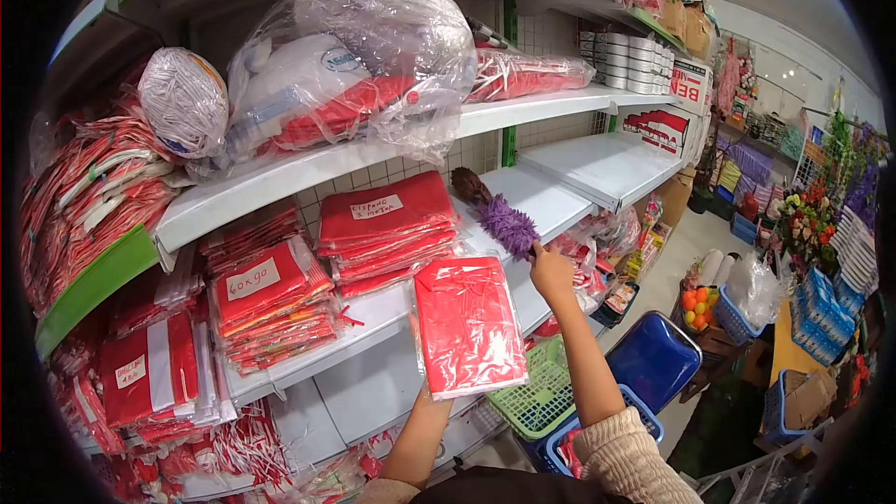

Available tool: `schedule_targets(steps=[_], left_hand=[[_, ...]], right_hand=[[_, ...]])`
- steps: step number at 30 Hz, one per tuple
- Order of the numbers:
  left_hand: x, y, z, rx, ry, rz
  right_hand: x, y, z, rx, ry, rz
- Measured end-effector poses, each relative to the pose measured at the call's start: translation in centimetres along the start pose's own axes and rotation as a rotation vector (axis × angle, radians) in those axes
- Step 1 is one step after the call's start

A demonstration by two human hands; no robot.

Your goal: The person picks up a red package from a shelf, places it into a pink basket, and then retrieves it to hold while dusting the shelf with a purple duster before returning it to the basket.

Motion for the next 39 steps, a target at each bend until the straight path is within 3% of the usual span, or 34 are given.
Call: schedule_targets(steps=[3, 5, 6, 7, 10, 13, 16, 20, 21, 23, 29, 32, 35, 39], left_hand=[[-1.6, 0.5, 0.3, 0.001, -0.028, -0.026], [-2.4, 0.5, 0.6, 0.014, -0.041, -0.039], [-2.8, 0.4, 0.6, 0.023, -0.047, -0.039], [-3.2, 0.3, 0.6, 0.035, -0.056, -0.041], [-4.2, -0.3, 0.9, 0.070, -0.075, -0.042], [-5.3, -0.7, 0.8, 0.098, -0.086, -0.035], [-6.6, -1.1, 0.6, 0.113, -0.088, 0.005], [-6.8, -0.4, 0.6, 0.066, -0.043, 0.357], [-6.6, -0.2, 0.6, 0.051, -0.026, 0.474], [-5.4, 0.7, 0.8, 0.010, 0.019, 0.658], [-2.8, 3.9, 0.6, -0.070, 0.208, 0.854], [-1.8, 5.3, 0.6, -0.109, 0.112, 1.066], [-3.4, 6.6, -0.5, -0.090, 0.050, 1.020], [-4.5, 9.5, -1.9, -0.294, 0.101, 1.021]], right_hand=[[3.7, -3.1, -3.3, 0.175, 0.137, 0.174], [4.5, -6.0, -6.8, 0.289, 0.008, 0.277], [3.5, -7.2, -8.7, 0.260, -0.186, 0.419], [2.7, -9.2, -10.6, 0.408, -0.333, 0.538], [4.8, -13.0, -15.3, 0.611, -0.265, 0.302], [4.7, -12.6, -16.0, 0.529, -0.275, 0.236], [4.3, -9.6, -15.2, 0.465, -0.279, 0.512], [4.7, -2.6, -14.3, 0.136, 0.046, 1.078], [3.4, 0.1, -14.1, -0.106, 0.067, 1.251], [2.6, 2.2, -13.7, -0.192, 0.192, 1.673], [1.7, 3.0, -13.0, -0.334, 0.146, 1.977], [0.9, 2.4, -12.3, -0.380, -0.008, 2.018], [0.0, 1.8, -11.6, -0.421, -0.041, 1.946], [-1.0, -0.1, -10.8, -0.412, -0.235, 1.816]])
Point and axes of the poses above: each hand's wrist, its own z-axis towards the middle knuckle, its own x-axis out of the back of the hand, y = z × x, the point moved 9 cm from there along z, towards the middle knuckle, and after that the axes turned 8 degrees about z, right-handed, at the moved point
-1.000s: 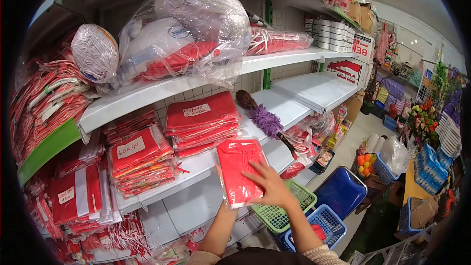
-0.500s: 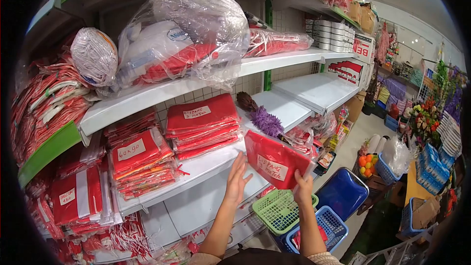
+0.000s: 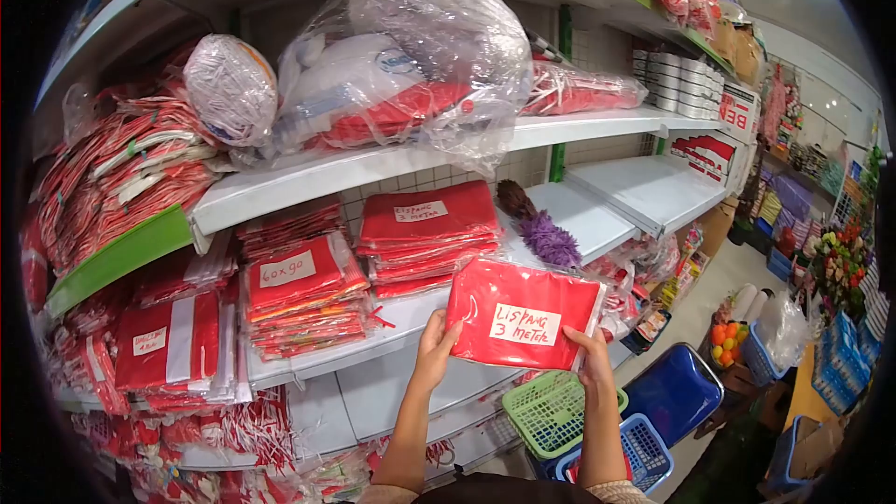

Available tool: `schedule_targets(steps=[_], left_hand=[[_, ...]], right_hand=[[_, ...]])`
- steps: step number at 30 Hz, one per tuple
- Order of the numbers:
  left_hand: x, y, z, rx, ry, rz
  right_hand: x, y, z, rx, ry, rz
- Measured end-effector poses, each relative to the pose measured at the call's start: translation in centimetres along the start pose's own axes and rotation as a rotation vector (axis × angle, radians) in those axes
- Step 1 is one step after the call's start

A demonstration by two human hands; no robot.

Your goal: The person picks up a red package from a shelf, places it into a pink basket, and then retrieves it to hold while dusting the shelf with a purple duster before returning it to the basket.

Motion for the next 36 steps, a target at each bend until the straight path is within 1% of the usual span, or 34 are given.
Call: schedule_targets(steps=[3, 4, 5, 7, 9, 10, 11, 12, 13, 15, 18, 21, 22, 24, 25, 26, 27, 29, 30, 33, 36], left_hand=[[1.8, 1.9, 0.1, -0.092, 0.074, 0.005], [2.3, 2.6, 0.2, -0.105, 0.099, 0.012], [2.7, 3.4, 0.3, -0.119, 0.126, 0.020], [3.7, 5.4, 1.3, -0.200, 0.193, 0.161], [4.9, 6.8, 2.8, -0.260, 0.224, 0.299], [5.4, 8.0, 3.5, -0.247, 0.282, 0.339], [5.8, 9.5, 4.1, -0.233, 0.340, 0.377], [6.3, 10.8, 4.9, -0.220, 0.396, 0.414], [6.9, 12.4, 5.7, -0.322, 0.469, 0.580], [7.9, 14.8, 7.1, -0.521, 0.608, 0.915], [8.4, 16.3, 9.7, -0.222, 0.623, 1.308], [11.0, 14.6, 12.6, -0.071, 0.615, 1.321], [11.6, 13.4, 13.5, -0.033, 0.547, 1.354], [12.2, 11.6, 14.6, 0.042, 0.404, 1.419], [12.2, 11.3, 14.8, 0.047, 0.371, 1.397], [12.3, 11.0, 14.9, 0.051, 0.338, 1.374], [12.3, 10.6, 14.9, 0.058, 0.305, 1.350], [12.4, 10.1, 15.0, -0.008, 0.304, 1.364], [12.3, 10.0, 15.0, -0.053, 0.319, 1.360], [12.0, 9.5, 14.7, -0.150, 0.370, 1.392], [11.2, 9.5, 13.6, -0.267, 0.470, 1.449]], right_hand=[[-2.5, 0.2, 1.6, -0.051, -0.126, -0.228], [-3.6, -0.3, 2.3, 0.002, -0.161, -0.279], [-4.2, -0.9, 3.3, 0.092, -0.170, -0.361], [-6.1, -2.3, 5.7, 0.300, -0.211, -0.511], [-9.1, -4.1, 7.2, 0.403, -0.196, -0.530], [-9.9, -4.6, 8.6, 0.485, -0.143, -0.614], [-11.4, -5.0, 9.5, 0.566, -0.173, -0.551], [-12.4, -5.0, 11.0, 0.657, -0.164, -0.606], [-13.2, -4.6, 12.8, 0.600, -0.149, -0.613], [-15.7, -4.5, 15.0, 0.620, -0.153, -0.684], [-17.0, -2.9, 21.1, 0.751, -0.151, -0.829], [-17.4, -0.4, 24.5, 0.349, -0.152, -0.598], [-17.3, 0.6, 25.4, 0.321, -0.152, -0.557], [-17.3, 1.3, 25.7, 0.407, -0.181, -0.792], [-17.7, 1.4, 25.3, 0.451, -0.194, -0.908], [-18.2, 1.5, 25.2, 0.557, -0.215, -0.992], [-18.9, 1.2, 24.2, 0.608, -0.224, -1.082], [-20.2, 0.6, 21.3, 0.701, -0.232, -1.264], [-19.6, 1.4, 21.9, 0.636, -0.240, -1.249], [-19.2, 1.6, 21.0, 0.813, -0.188, -1.300], [-18.7, 2.4, 21.2, 0.683, -0.173, -1.390]])
Point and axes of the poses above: each hand's wrist, its own z-axis towards the middle knuckle, its own x-axis out of the back of the hand, y = z × x, the point moved 9 cm from there along z, towards the middle knuckle, and after that the axes turned 8 degrees about z, right-handed, at the moved point
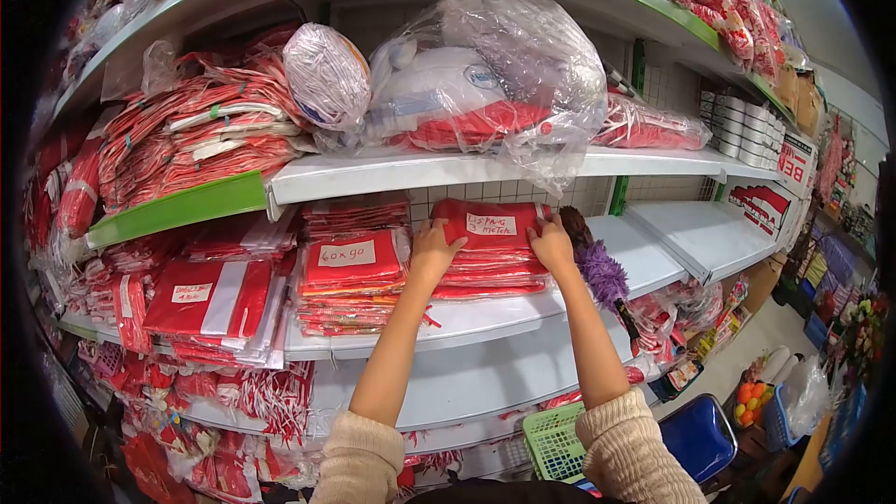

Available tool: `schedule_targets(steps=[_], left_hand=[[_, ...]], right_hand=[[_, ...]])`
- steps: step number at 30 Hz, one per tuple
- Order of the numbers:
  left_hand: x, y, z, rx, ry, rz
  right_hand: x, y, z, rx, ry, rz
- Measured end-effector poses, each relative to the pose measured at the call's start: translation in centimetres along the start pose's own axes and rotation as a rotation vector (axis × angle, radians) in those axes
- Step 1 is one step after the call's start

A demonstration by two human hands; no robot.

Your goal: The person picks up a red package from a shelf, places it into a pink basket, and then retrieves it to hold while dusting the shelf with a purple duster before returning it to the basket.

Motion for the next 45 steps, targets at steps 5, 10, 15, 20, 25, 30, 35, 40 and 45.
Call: schedule_targets(steps=[5, 10, 15, 20, 25, 30, 35, 40, 45], left_hand=[[0.0, 0.4, -0.4, 0.023, -0.054, 0.115], [-0.3, 0.6, -0.6, 0.024, -0.083, 0.255], [3.2, 3.7, -2.2, -0.127, 0.267, 0.336], [4.3, 9.7, -6.3, -0.297, 0.277, -0.109], [-0.6, 15.3, -11.9, -0.312, 0.021, -0.436], [-6.7, 22.6, -18.7, -0.395, -0.227, -0.714], [-10.0, 31.4, -26.4, -0.502, -0.553, -1.002], [-10.9, 38.7, -35.1, -0.656, -0.806, -1.141], [-10.2, 43.5, -45.2, -0.783, -1.058, -1.228]], right_hand=[[-0.3, 0.4, 0.1, 0.040, -0.040, -0.062], [0.0, 0.3, -0.2, -0.013, -0.125, 0.031], [5.4, -2.2, -5.6, 0.115, 0.273, 0.279], [5.9, 0.0, -14.4, -0.039, 0.462, 0.884], [7.8, 3.4, -21.3, -0.261, 0.445, 1.029], [12.8, 8.5, -29.9, -0.430, 0.686, 0.977], [19.1, 10.7, -39.2, -0.564, 0.856, 0.765], [24.5, 10.8, -49.1, -0.640, 1.023, 0.602], [27.6, 9.1, -60.0, -0.819, 1.090, 0.394]])
Point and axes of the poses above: each hand's wrist, its own z-axis towards the middle knuckle, its own x-axis out of the back of the hand, y = z × x, the point moved 9 cm from there along z, towards the middle knuckle, and after that the axes turned 8 degrees about z, right-handed, at the moved point
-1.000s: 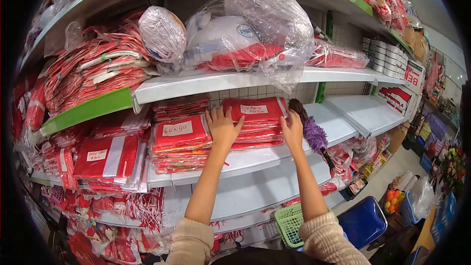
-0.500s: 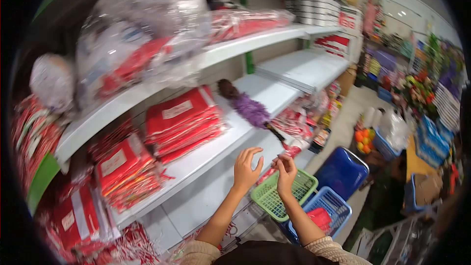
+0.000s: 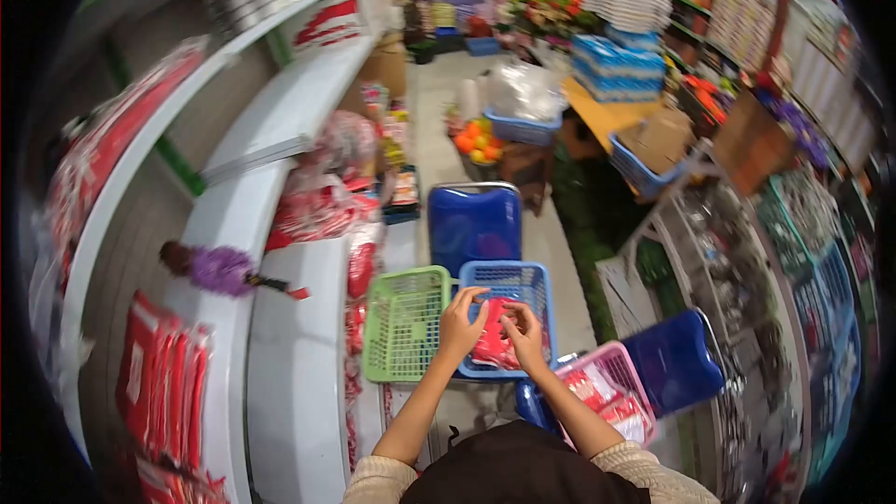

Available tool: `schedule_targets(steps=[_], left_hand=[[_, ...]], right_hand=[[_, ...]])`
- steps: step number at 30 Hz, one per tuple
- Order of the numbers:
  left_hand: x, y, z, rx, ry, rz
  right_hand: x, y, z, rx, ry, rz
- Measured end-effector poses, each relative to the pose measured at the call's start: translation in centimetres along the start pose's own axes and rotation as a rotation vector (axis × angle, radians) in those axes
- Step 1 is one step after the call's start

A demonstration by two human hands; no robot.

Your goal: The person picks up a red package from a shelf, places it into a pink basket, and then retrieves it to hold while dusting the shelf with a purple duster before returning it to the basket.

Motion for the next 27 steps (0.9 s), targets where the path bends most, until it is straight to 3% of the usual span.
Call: schedule_targets(steps=[10, 11, 14, 21, 24, 27], left_hand=[[-20.2, 0.5, -7.4, 0.021, -0.528, -0.155], [-21.7, 0.3, -8.6, 0.112, -0.600, -0.192], [-26.1, -0.8, -12.1, 0.040, -0.673, -0.179], [-36.5, -3.3, -20.8, 0.192, -1.049, -0.345], [-41.0, -5.1, -24.2, 0.207, -1.157, -0.366], [-45.0, -6.5, -26.9, 0.208, -1.203, -0.287]], right_hand=[[22.2, 9.3, -11.6, -0.250, 0.464, -0.238], [24.0, 10.5, -13.1, -0.281, 0.518, -0.248], [29.8, 15.3, -17.9, -0.395, 0.638, -0.280], [38.9, 23.8, -28.0, -0.536, 1.045, -0.199], [42.6, 28.5, -30.9, -0.448, 1.085, -0.412], [41.7, 28.5, -31.2, -0.648, 1.082, -0.201]])
Point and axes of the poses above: each hand's wrist, its own z-axis towards the middle knuckle, its own x-axis out of the back of the hand, y = z × x, the point moved 9 cm from there along z, towards the middle knuckle, and after that the axes turned 8 degrees about z, right-handed, at the moved point
